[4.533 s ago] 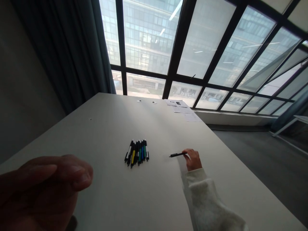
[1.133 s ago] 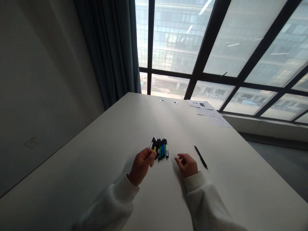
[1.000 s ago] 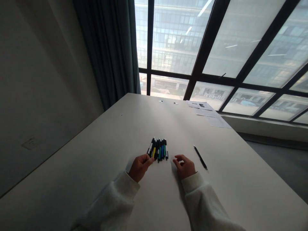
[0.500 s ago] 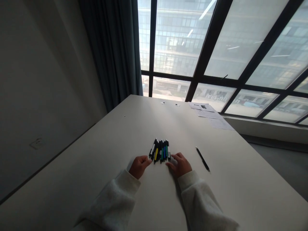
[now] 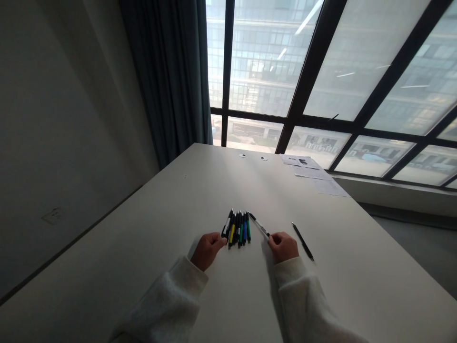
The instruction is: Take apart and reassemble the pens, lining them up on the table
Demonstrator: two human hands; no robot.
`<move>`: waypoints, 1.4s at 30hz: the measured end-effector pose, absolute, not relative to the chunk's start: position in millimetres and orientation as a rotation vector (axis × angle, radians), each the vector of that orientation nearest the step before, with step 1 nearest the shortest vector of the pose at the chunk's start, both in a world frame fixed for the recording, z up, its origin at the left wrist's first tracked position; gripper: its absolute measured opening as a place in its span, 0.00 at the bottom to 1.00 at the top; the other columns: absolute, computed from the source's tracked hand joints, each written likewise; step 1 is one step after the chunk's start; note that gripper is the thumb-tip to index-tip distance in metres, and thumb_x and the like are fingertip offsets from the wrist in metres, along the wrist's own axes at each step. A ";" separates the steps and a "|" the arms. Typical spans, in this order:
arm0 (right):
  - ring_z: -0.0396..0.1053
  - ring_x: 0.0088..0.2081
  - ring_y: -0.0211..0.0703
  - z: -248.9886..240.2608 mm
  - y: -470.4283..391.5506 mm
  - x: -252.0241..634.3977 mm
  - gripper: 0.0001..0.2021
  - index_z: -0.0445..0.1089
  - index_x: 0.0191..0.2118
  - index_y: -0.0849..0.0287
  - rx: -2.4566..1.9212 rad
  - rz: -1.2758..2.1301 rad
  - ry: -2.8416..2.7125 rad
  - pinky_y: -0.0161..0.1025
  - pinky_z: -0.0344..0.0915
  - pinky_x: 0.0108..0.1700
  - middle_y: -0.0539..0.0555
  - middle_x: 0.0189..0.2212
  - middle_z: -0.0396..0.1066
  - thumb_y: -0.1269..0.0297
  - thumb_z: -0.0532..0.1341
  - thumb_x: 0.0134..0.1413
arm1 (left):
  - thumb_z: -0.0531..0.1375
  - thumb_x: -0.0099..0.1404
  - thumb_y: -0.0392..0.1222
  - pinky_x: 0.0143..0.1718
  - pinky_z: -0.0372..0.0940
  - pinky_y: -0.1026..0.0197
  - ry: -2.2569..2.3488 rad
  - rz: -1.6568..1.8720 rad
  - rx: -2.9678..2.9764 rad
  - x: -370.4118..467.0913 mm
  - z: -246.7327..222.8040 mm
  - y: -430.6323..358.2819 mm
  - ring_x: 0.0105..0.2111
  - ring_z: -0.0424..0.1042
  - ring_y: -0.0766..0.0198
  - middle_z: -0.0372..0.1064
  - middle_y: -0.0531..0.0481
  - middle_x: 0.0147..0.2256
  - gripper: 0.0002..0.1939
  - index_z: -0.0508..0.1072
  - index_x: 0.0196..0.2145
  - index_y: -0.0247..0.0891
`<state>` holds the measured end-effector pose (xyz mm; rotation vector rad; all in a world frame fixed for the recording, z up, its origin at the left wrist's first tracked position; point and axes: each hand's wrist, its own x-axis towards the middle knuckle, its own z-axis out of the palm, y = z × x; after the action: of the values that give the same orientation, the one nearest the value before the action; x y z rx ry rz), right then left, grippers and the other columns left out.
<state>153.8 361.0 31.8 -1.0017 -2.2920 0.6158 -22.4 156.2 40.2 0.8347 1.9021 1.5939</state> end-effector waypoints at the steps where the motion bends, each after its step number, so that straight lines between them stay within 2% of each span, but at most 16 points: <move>1: 0.71 0.25 0.46 37.2 366.4 157.9 0.11 0.75 0.24 0.61 -1.014 0.648 -2.268 0.40 0.68 0.31 0.57 0.23 0.74 0.60 0.59 0.46 | 0.59 0.56 0.49 0.19 0.44 0.67 1.912 1.613 0.833 -23.0 42.0 157.9 0.18 0.45 0.72 0.43 0.61 0.16 0.21 0.52 0.16 0.39; 3: 0.68 0.17 0.41 54.2 373.4 166.5 0.14 0.74 0.27 0.61 -1.012 0.785 -2.212 0.38 0.66 0.21 0.53 0.19 0.72 0.55 0.58 0.50 | 0.59 0.57 0.50 0.19 0.45 0.68 1.905 1.678 0.816 -23.5 49.8 163.1 0.18 0.46 0.73 0.44 0.61 0.17 0.22 0.53 0.17 0.38; 5: 0.63 0.13 0.38 78.4 373.8 174.4 0.16 0.73 0.26 0.61 -0.904 1.172 -2.100 0.35 0.62 0.14 0.49 0.14 0.66 0.51 0.62 0.47 | 0.59 0.60 0.52 0.19 0.48 0.68 1.842 1.760 0.803 -22.2 65.1 169.6 0.18 0.48 0.73 0.49 0.60 0.19 0.19 0.59 0.22 0.37; 7: 0.61 0.13 0.36 106.2 368.4 180.6 0.17 0.73 0.26 0.61 -0.709 1.350 -2.076 0.33 0.61 0.12 0.48 0.14 0.64 0.50 0.65 0.45 | 0.59 0.62 0.53 0.20 0.51 0.69 1.763 1.822 0.863 -19.3 87.2 175.6 0.19 0.53 0.73 0.58 0.58 0.25 0.15 0.67 0.35 0.37; 9: 0.61 0.14 0.34 132.7 360.1 184.7 0.16 0.73 0.27 0.62 -0.545 1.462 -2.055 0.32 0.61 0.12 0.47 0.17 0.64 0.51 0.66 0.47 | 0.58 0.63 0.53 0.23 0.58 0.68 1.652 1.879 0.967 -15.6 112.5 178.8 0.23 0.60 0.72 0.65 0.52 0.37 0.20 0.65 0.48 0.40; 10: 0.62 0.14 0.33 144.2 355.9 186.0 0.15 0.73 0.28 0.62 -0.489 1.507 -2.042 0.31 0.61 0.12 0.48 0.18 0.64 0.53 0.66 0.48 | 0.58 0.64 0.52 0.25 0.60 0.67 1.595 1.903 1.013 -13.8 124.6 179.0 0.24 0.63 0.71 0.66 0.50 0.39 0.20 0.65 0.50 0.40; 14: 0.65 0.17 0.34 172.8 344.4 188.6 0.10 0.73 0.30 0.62 -0.386 1.613 -2.108 0.32 0.65 0.15 0.49 0.23 0.66 0.58 0.67 0.50 | 0.60 0.64 0.48 0.29 0.63 0.66 1.568 1.929 1.100 -10.1 157.3 172.6 0.26 0.66 0.69 0.68 0.52 0.28 0.13 0.71 0.40 0.36; 19: 0.63 0.16 0.35 178.0 341.6 191.4 0.10 0.74 0.30 0.62 -0.421 1.718 -1.929 0.33 0.64 0.15 0.48 0.17 0.66 0.59 0.67 0.50 | 0.61 0.63 0.47 0.31 0.65 0.64 1.684 1.915 1.110 -12.2 165.6 164.1 0.27 0.70 0.66 0.69 0.53 0.24 0.12 0.74 0.38 0.35; 27: 0.68 0.20 0.40 171.6 344.3 184.5 0.14 0.76 0.30 0.63 -0.581 1.856 -1.678 0.34 0.66 0.16 0.54 0.19 0.72 0.57 0.72 0.43 | 0.61 0.62 0.47 0.32 0.68 0.62 1.715 1.864 1.095 -15.1 165.0 163.9 0.28 0.71 0.64 0.74 0.48 0.28 0.14 0.76 0.40 0.35; 33: 0.68 0.20 0.38 171.7 342.3 182.7 0.13 0.76 0.32 0.63 -0.550 1.871 -1.696 0.34 0.68 0.19 0.54 0.20 0.73 0.58 0.71 0.44 | 0.65 0.58 0.46 0.31 0.69 0.63 1.668 1.951 0.951 -13.1 171.0 165.0 0.27 0.72 0.65 0.75 0.48 0.28 0.14 0.76 0.38 0.33; 42: 0.69 0.22 0.41 169.9 342.2 182.3 0.14 0.76 0.33 0.63 -0.571 1.808 -1.695 0.37 0.69 0.22 0.54 0.20 0.73 0.59 0.72 0.43 | 0.66 0.58 0.44 0.30 0.69 0.64 1.633 1.965 0.910 -14.1 168.0 166.1 0.27 0.71 0.66 0.74 0.48 0.28 0.13 0.75 0.37 0.33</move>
<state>182.3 342.2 169.9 -0.5713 -1.6946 1.8078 -14.1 166.1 168.0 0.9097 1.6331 1.9649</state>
